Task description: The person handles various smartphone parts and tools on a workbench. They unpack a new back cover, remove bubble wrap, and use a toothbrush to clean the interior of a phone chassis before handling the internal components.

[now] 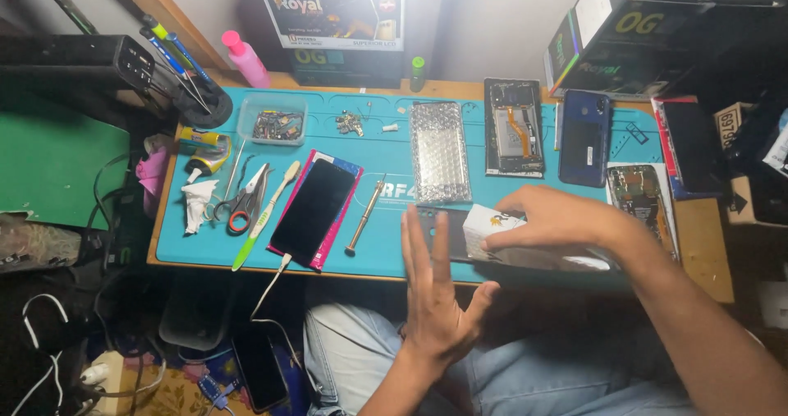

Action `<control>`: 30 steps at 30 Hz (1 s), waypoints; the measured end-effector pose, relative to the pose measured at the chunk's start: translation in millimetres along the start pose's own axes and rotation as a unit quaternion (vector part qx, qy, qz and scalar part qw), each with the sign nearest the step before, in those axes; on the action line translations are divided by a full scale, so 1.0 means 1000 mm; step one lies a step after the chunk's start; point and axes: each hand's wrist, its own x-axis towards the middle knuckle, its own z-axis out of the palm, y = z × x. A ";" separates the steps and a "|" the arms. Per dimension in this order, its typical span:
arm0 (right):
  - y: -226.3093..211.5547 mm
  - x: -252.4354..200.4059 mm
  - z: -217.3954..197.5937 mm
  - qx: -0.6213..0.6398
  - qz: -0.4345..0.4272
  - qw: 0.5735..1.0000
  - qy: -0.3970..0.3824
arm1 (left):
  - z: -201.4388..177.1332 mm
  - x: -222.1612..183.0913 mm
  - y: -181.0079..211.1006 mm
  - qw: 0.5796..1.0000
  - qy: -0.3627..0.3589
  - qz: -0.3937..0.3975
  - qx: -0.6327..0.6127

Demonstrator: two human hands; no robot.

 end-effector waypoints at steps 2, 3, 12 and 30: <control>0.012 0.011 0.004 0.004 0.003 1.000 -0.004 | -0.002 0.000 -0.001 0.999 0.036 0.009 -0.009; 0.021 0.018 0.008 0.014 -0.035 0.999 0.001 | -0.003 0.002 -0.002 1.000 -0.012 -0.008 -0.005; 0.026 0.001 0.014 0.079 -0.073 0.992 0.060 | -0.011 0.004 0.008 1.000 0.011 -0.016 -0.006; 0.068 -0.041 0.131 0.132 -0.432 0.670 0.589 | 0.014 0.004 0.027 0.990 0.074 0.119 0.013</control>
